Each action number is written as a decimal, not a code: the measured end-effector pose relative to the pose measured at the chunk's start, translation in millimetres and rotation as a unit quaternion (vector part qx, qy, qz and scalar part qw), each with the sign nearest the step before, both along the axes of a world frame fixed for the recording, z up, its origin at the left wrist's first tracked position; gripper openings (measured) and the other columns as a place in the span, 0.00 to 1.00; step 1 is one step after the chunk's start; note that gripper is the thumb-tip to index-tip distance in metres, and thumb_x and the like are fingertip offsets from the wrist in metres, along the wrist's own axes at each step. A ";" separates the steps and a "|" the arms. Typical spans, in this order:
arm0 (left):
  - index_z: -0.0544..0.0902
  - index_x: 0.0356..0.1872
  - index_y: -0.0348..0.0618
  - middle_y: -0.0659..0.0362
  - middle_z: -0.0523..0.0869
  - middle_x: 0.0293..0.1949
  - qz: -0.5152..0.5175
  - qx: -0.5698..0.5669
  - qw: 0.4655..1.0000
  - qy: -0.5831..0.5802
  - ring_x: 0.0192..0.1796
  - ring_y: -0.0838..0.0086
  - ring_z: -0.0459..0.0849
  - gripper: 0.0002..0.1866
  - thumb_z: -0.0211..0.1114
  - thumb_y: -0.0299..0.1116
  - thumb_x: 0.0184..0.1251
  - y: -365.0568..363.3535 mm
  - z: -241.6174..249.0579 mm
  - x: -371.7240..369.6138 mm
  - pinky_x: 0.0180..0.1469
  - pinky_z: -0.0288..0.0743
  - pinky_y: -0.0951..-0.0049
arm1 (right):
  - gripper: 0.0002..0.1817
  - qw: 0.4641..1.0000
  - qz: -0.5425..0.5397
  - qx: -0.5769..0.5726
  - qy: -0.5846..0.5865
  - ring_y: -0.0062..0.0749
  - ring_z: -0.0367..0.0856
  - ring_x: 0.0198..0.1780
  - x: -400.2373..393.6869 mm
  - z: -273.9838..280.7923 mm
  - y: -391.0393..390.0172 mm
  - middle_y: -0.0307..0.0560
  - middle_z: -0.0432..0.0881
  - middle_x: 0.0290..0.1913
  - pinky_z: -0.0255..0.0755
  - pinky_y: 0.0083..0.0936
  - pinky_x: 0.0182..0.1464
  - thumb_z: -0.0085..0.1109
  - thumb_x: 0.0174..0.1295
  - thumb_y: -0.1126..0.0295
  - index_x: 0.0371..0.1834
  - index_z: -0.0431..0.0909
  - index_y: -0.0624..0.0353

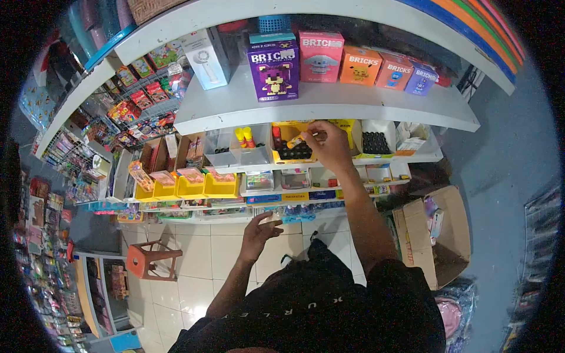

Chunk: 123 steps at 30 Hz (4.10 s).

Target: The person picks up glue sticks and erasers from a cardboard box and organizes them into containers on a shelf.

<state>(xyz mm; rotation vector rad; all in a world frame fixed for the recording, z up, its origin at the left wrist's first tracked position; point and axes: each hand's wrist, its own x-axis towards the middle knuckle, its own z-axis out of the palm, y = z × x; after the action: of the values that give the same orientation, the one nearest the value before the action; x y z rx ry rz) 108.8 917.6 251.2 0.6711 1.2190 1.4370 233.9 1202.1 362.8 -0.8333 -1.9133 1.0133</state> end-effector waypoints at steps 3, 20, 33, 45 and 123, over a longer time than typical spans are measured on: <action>0.69 0.65 0.40 0.45 0.86 0.51 0.019 0.009 1.000 -0.020 0.48 0.68 0.87 0.21 0.60 0.30 0.74 4.0 -2.6 -5.6 0.52 0.81 0.68 | 0.15 1.000 -0.001 -0.015 -0.004 0.26 0.86 0.38 -2.8 -4.0 5.8 0.47 0.86 0.38 0.80 0.22 0.42 0.68 0.62 0.65 0.44 0.81 0.65; 0.72 0.66 0.44 0.44 0.60 0.74 -0.064 0.136 0.924 0.352 0.65 0.50 0.75 0.29 0.69 0.29 0.63 118.9 51.3 -1.2 0.63 0.74 0.60 | 0.11 0.978 0.081 0.097 -0.165 0.39 0.88 0.38 -44.0 5.4 23.0 0.54 0.87 0.35 0.79 0.31 0.42 0.66 0.61 0.70 0.40 0.83 0.67; 0.68 0.69 0.45 0.43 0.53 0.77 -0.052 0.096 0.869 0.483 0.68 0.45 0.71 0.34 0.69 0.34 0.61 140.8 40.9 8.3 0.62 0.74 0.57 | 0.10 0.969 0.130 0.136 -0.161 0.40 0.85 0.31 -73.3 -18.6 25.0 0.52 0.86 0.30 0.77 0.34 0.37 0.67 0.61 0.68 0.37 0.86 0.65; 0.69 0.67 0.42 0.46 0.52 0.78 -0.044 0.114 0.858 0.500 0.68 0.47 0.72 0.32 0.70 0.33 0.61 138.3 41.1 7.6 0.63 0.74 0.58 | 0.08 0.938 0.166 0.217 -0.216 0.48 0.85 0.42 -80.0 -6.2 27.1 0.55 0.86 0.39 0.77 0.38 0.48 0.61 0.60 0.69 0.38 0.87 0.59; 0.75 0.61 0.41 0.55 0.85 0.52 -0.445 0.011 0.847 0.290 0.46 0.71 0.85 0.22 0.67 0.30 0.68 188.2 -54.0 406.3 0.46 0.79 0.72 | 0.09 0.973 -0.055 -0.084 -0.208 0.43 0.81 0.44 520.1 -171.5 -85.6 0.49 0.82 0.38 0.74 0.39 0.50 0.62 0.63 0.66 0.41 0.82 0.60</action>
<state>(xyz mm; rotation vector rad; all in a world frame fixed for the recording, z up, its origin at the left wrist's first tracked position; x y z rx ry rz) 515.1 1105.7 197.2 1.5199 1.0746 0.4594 754.0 1116.4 191.3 -1.3207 -2.1148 1.0012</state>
